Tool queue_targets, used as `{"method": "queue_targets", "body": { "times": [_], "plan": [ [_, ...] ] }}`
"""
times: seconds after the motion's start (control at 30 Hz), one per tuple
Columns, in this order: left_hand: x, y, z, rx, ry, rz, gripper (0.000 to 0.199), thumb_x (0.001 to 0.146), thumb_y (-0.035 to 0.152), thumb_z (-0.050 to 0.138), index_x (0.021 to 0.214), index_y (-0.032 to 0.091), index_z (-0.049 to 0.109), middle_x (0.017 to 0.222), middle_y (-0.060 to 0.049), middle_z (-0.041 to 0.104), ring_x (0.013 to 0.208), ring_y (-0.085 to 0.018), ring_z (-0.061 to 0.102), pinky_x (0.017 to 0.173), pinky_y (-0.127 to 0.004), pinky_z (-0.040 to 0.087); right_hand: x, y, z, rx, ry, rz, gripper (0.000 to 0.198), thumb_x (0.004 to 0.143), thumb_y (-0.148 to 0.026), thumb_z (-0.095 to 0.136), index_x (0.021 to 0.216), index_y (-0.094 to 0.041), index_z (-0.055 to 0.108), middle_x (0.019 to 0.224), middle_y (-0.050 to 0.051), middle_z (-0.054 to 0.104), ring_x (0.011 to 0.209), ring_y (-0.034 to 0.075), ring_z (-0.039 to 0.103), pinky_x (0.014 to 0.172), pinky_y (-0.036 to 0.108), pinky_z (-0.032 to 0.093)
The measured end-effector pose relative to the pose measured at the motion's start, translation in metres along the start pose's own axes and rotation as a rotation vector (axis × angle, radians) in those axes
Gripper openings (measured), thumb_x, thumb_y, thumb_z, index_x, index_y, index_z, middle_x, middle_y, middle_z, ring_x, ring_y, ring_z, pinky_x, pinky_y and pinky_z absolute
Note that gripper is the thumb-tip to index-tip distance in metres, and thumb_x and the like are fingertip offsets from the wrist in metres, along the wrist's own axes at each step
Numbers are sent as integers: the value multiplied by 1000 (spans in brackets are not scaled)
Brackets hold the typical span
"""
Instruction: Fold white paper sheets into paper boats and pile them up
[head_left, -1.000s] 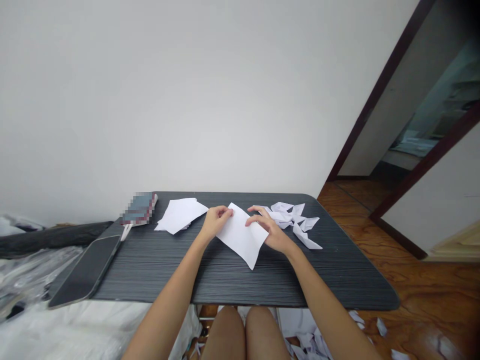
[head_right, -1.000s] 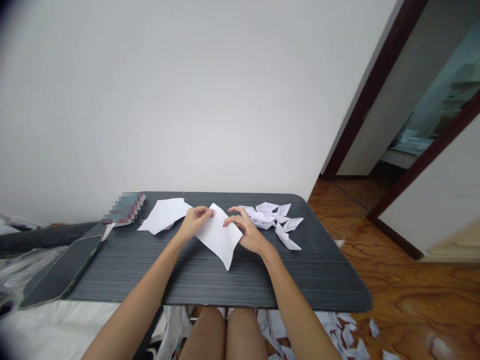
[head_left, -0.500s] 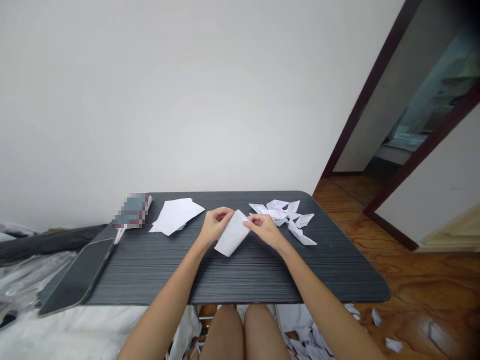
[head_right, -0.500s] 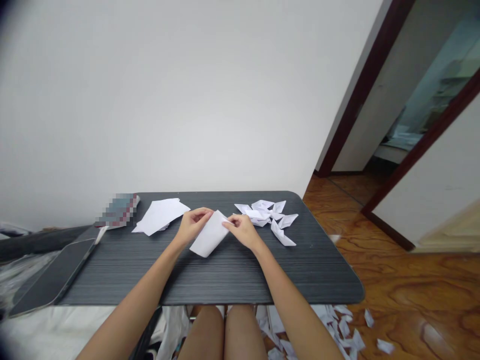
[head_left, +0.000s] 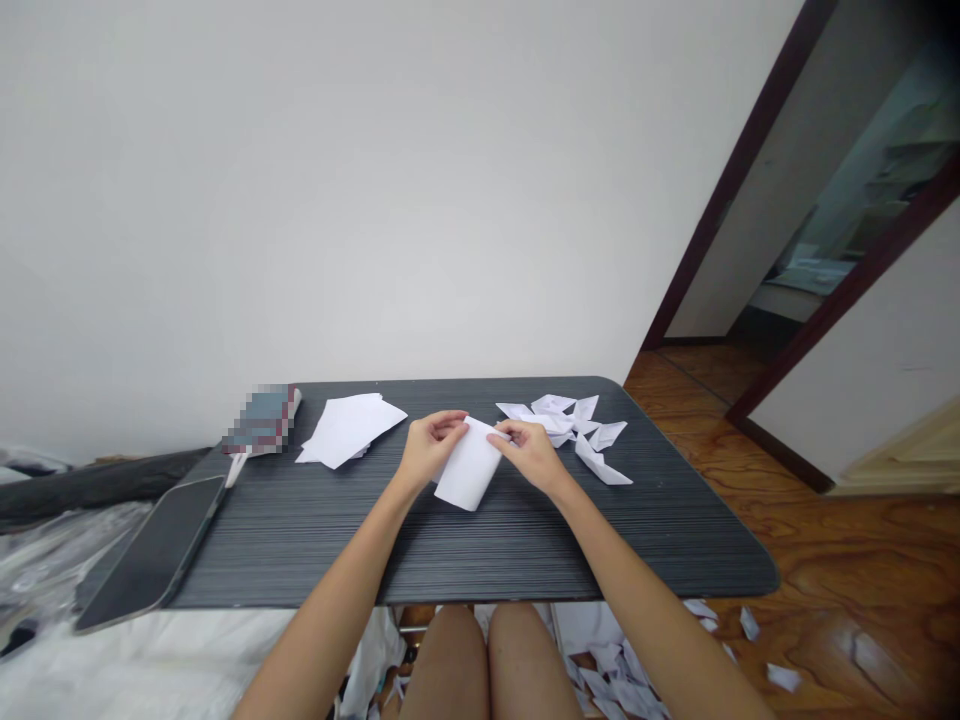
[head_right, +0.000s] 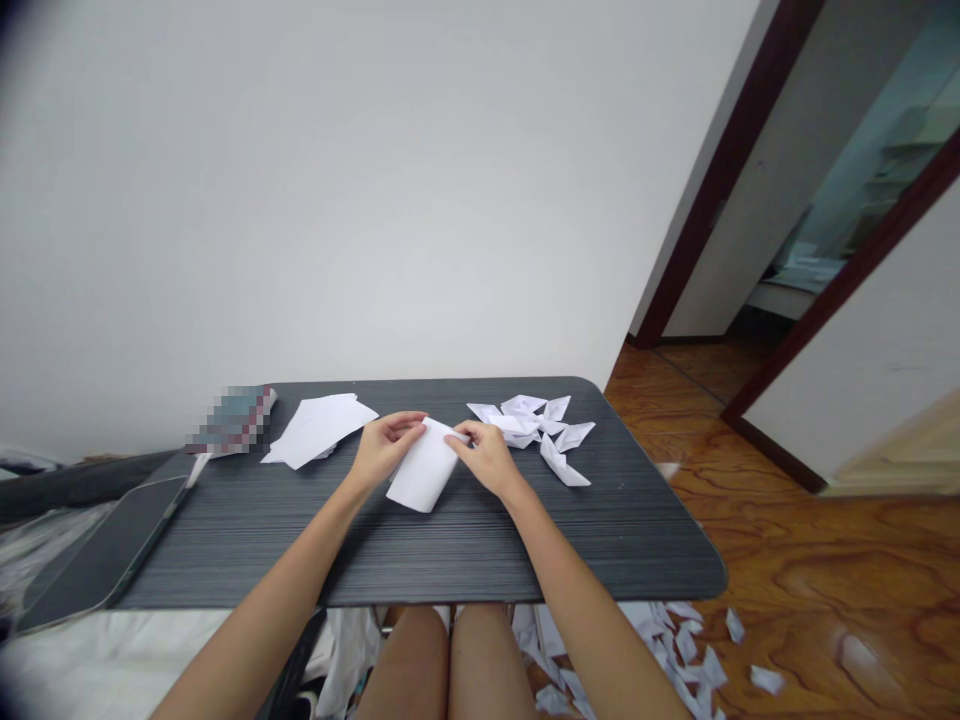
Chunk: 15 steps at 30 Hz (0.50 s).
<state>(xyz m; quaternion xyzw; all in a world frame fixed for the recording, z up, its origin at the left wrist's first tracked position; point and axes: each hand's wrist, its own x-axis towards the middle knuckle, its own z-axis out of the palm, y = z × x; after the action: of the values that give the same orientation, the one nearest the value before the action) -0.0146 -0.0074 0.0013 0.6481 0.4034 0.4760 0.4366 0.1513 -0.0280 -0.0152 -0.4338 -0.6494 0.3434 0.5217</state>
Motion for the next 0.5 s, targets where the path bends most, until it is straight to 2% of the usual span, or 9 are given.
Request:
{"method": "queue_targets", "body": {
  "times": [0.17,0.5],
  "plan": [
    [1,-1,0,-19,8,-41,34,61,37,62,80,9,63,79,-11,66,71,-20,60,61,-28,47,-1,-2,-1,-57,-2,-43,16,70,-30,52,67,-15,58,66,2,57,63,14,50,59,26,39],
    [-3,0,3,95,21,43,29,68,38,55,75,11,65,74,-6,66,62,-17,58,52,-23,43,-3,-3,-1,-100,22,-56,18,72,-32,50,70,-16,59,68,3,58,66,15,51,62,27,39]
  ]
}}
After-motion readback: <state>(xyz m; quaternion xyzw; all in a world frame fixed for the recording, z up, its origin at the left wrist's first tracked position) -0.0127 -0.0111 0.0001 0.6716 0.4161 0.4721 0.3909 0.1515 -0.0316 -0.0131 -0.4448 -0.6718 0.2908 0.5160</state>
